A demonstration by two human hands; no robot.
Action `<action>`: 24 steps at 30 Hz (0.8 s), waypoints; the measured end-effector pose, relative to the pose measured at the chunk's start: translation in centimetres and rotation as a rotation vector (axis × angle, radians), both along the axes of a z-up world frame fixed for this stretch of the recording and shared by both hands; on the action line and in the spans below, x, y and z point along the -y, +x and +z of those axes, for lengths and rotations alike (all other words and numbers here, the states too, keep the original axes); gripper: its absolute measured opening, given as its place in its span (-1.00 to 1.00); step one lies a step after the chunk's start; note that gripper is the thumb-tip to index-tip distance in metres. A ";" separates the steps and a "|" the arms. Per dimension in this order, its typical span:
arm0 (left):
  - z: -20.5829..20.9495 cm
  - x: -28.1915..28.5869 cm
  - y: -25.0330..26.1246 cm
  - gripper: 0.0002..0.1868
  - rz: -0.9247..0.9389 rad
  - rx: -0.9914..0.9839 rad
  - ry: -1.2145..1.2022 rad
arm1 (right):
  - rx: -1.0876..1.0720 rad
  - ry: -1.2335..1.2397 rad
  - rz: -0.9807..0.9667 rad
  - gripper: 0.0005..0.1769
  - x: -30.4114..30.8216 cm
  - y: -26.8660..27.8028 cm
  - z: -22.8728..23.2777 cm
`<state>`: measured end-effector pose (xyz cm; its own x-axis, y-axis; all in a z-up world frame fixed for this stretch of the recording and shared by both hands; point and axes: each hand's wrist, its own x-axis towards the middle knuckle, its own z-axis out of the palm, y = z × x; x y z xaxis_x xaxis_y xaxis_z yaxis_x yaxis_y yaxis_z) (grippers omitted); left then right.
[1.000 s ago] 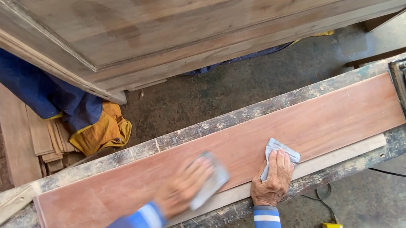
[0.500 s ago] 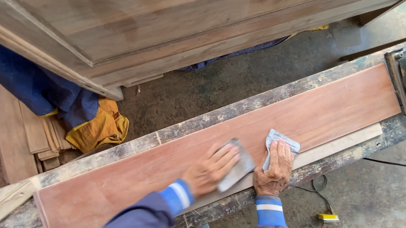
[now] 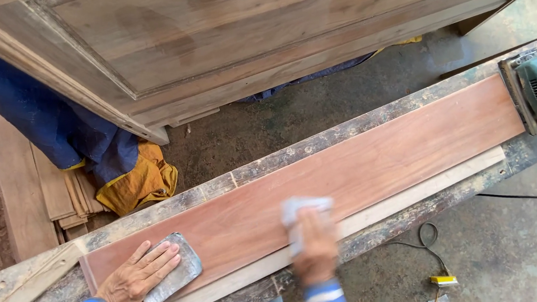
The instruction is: Sand a long wooden plank using a piece of sandpaper and a cloth to clean the surface.
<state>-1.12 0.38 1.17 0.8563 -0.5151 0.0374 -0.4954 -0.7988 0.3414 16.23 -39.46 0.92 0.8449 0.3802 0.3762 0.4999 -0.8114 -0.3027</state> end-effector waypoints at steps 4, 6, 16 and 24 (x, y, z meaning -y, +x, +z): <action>0.0 0.3 -0.1 -0.24 0.017 0.017 -0.010 | 0.084 -0.290 -0.404 -0.71 3.7 6.1 0.8; 0.0 0.3 -0.2 -0.24 0.017 0.005 -0.001 | 0.096 -0.154 -0.341 -0.69 -0.5 3.1 0.2; -0.5 0.4 -0.1 -0.28 0.025 0.020 -0.033 | 0.198 -0.045 0.010 -0.70 -7.5 -3.1 1.9; 1.5 0.7 0.6 -0.28 0.024 -0.012 -0.065 | 0.029 -0.032 -0.368 -0.74 -4.6 -1.4 1.2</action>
<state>-0.49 -0.27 2.72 0.8688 -0.4915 0.0600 -0.4723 -0.7864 0.3982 14.81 -34.88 2.13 0.9165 0.0649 0.3947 0.1809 -0.9473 -0.2642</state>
